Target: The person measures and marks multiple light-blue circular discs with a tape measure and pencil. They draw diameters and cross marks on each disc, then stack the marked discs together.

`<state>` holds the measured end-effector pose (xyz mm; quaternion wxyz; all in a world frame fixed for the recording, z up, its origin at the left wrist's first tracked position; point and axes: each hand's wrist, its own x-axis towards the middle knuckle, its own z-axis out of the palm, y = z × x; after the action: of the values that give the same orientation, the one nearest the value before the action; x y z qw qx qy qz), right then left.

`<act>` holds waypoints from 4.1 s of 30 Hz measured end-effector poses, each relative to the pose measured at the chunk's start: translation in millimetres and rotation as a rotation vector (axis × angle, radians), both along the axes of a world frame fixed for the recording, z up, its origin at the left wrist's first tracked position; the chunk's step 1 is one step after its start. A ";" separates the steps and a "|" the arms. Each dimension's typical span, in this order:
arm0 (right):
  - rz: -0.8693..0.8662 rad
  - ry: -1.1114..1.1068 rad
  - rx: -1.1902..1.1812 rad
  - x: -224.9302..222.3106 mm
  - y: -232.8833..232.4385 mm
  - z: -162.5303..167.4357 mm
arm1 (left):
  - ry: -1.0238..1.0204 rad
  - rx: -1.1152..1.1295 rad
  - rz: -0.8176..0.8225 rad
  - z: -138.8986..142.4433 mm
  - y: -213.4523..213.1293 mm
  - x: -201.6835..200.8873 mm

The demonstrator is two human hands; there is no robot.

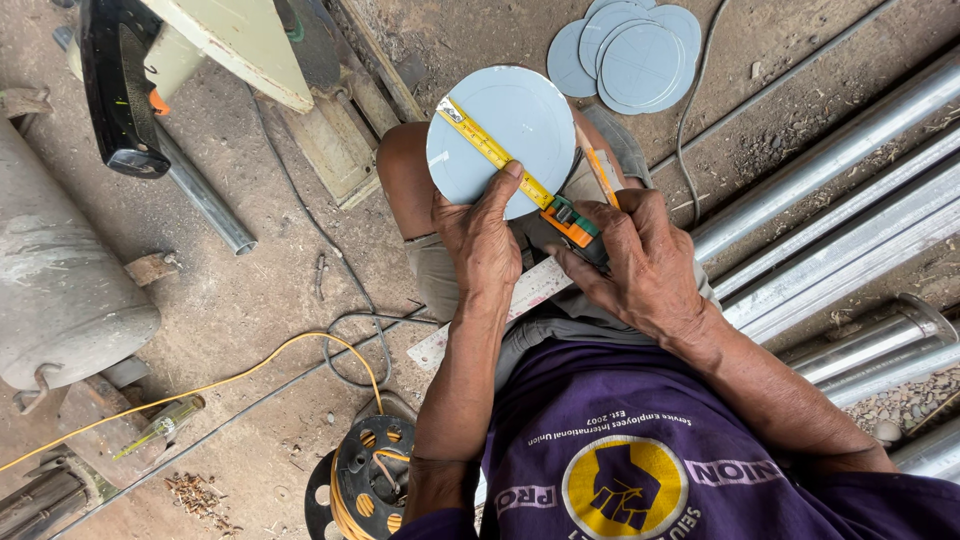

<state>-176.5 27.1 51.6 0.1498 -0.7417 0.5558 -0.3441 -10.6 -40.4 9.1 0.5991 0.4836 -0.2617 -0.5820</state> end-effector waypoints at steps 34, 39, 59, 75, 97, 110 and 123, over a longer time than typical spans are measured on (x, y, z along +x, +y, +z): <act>0.242 -0.051 -0.063 -23.0 -16.0 27.4 | -0.074 -0.029 -0.107 13.1 2.4 -1.4; 0.252 -0.062 -0.048 -19.8 -22.1 35.3 | -0.130 -0.047 -0.145 16.8 2.6 -1.1; 0.318 0.022 -0.135 -18.7 -62.3 51.6 | -0.078 -0.089 -0.138 11.8 2.7 -3.3; 0.392 0.024 0.115 -29.6 -47.4 62.1 | -0.190 -0.155 -0.178 2.3 3.2 0.7; 0.290 -0.086 -0.171 -31.3 -58.7 56.0 | -0.190 -0.141 -0.174 18.8 2.6 -4.1; 0.282 0.013 -0.355 -15.8 -66.4 55.3 | -0.295 -0.190 -0.228 24.2 2.9 -2.9; 0.028 0.000 -0.106 -20.0 -31.2 31.9 | -0.089 -0.111 -0.080 19.1 2.0 -4.4</act>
<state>-196.5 -4.1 83.6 0.1150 -0.7564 0.5264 -0.3709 -15.1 -38.4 28.2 0.5888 0.4643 -0.3389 -0.5681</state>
